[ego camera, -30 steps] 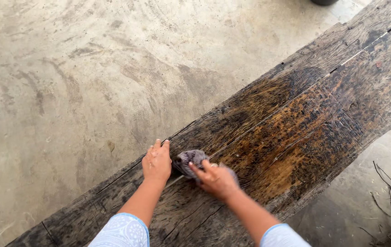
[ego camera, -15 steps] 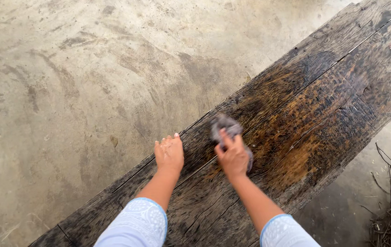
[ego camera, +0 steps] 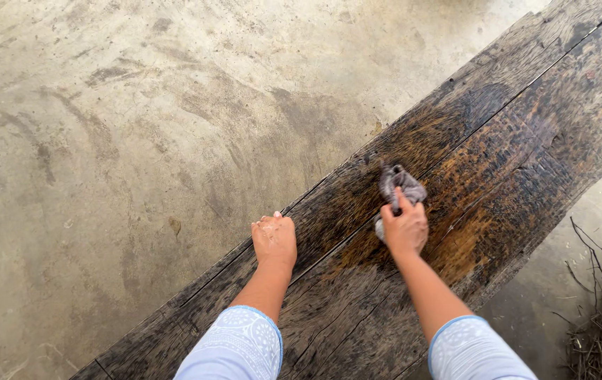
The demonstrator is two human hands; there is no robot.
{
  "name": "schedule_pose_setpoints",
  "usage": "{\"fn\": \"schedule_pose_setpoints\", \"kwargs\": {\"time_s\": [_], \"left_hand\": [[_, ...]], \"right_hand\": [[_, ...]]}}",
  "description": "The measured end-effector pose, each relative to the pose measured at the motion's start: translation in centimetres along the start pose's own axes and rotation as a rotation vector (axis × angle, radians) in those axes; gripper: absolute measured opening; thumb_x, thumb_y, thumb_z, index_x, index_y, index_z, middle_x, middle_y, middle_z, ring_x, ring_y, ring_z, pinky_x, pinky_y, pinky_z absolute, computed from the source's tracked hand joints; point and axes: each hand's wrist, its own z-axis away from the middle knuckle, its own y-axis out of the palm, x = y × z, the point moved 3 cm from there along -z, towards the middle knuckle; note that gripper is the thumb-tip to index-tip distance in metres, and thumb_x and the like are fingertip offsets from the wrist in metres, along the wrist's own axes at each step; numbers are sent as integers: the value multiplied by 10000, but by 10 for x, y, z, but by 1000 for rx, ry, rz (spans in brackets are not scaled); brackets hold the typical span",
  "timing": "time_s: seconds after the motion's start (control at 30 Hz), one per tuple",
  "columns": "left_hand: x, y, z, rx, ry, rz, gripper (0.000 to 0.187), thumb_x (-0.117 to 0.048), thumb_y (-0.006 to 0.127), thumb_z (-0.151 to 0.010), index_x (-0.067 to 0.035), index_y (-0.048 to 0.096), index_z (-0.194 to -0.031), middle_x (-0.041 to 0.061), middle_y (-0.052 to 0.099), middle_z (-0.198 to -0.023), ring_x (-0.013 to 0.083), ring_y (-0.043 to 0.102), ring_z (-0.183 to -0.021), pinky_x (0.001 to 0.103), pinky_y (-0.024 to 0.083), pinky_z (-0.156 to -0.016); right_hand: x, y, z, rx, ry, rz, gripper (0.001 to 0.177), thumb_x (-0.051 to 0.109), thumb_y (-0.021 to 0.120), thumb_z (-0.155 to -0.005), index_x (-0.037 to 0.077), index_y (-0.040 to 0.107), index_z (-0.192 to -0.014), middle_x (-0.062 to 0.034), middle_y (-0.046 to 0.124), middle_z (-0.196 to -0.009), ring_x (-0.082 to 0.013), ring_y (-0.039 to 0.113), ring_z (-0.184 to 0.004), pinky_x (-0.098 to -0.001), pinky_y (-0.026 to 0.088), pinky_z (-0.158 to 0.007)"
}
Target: The person washes a cloth in a bucket of dark liquid, wrings it out, and then uses it to wipe down the surface of a long, weathered wooden bench.
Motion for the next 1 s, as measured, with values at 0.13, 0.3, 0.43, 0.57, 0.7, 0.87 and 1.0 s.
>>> {"fn": "schedule_pose_setpoints", "kwargs": {"time_s": [0.13, 0.3, 0.43, 0.57, 0.7, 0.87, 1.0], "left_hand": [[-1, -2, 0, -8, 28, -57, 274, -143, 514, -986, -35, 699, -1157, 259, 686, -1204, 343, 685, -1090, 438, 494, -960], [0, -9, 4, 157, 48, -1, 273, -114, 487, -1050, -11, 682, -1211, 241, 689, -1246, 336, 666, -1174, 428, 485, -1021], [4, -7, 5, 13, 44, -12, 267, -125, 510, -984, -29, 684, -1161, 252, 661, -1247, 352, 657, -1141, 436, 489, -1001], [12, -5, 6, 73, -1, 170, 251, -113, 481, -1013, -14, 679, -1132, 186, 689, -1156, 337, 672, -1101, 433, 573, -877], [18, -13, 10, -23, -3, 219, 296, -163, 431, -1070, -2, 677, -1101, 178, 695, -1096, 330, 681, -1063, 422, 590, -848], [29, -11, 12, -16, -67, 402, 518, -333, 348, -1087, 71, 620, -1265, 212, 697, -1193, 307, 640, -1179, 396, 524, -985], [29, -21, 18, 56, -66, 347, 508, -343, 295, -1096, -26, 668, -1231, 150, 637, -1364, 288, 624, -1236, 386, 505, -1038]], "right_hand": [[18, 12, 48, -2, -91, -32, 503, 321, 684, -899, 269, 654, -1398, -103, 565, -915, -203, 544, -621, -376, 534, -563], [27, 2, 84, 39, -190, -2, 498, 301, 688, -907, 298, 646, -1403, -85, 594, -944, -204, 589, -598, -331, 537, -529], [26, -13, 71, 75, -823, 251, 590, 387, 754, -830, 313, 626, -1401, -133, 618, -1035, -184, 646, -692, -299, 576, -544], [-4, -26, -8, 122, -648, 403, 563, 429, 678, -915, 360, 576, -1464, -113, 595, -1067, -179, 646, -738, -287, 571, -563], [-24, 3, -46, -62, 163, 6, 488, 372, 588, -975, 318, 617, -1459, -79, 581, -978, -210, 551, -771, -331, 498, -583], [59, 60, 78, -44, -376, 13, 493, 265, 541, -985, 232, 579, -1476, -105, 561, -955, -127, 540, -558, -270, 540, -403], [86, 32, 145, 36, -980, -102, 747, 346, 768, -728, 315, 552, -1442, -65, 616, -1061, -165, 668, -742, -300, 607, -619]]}}
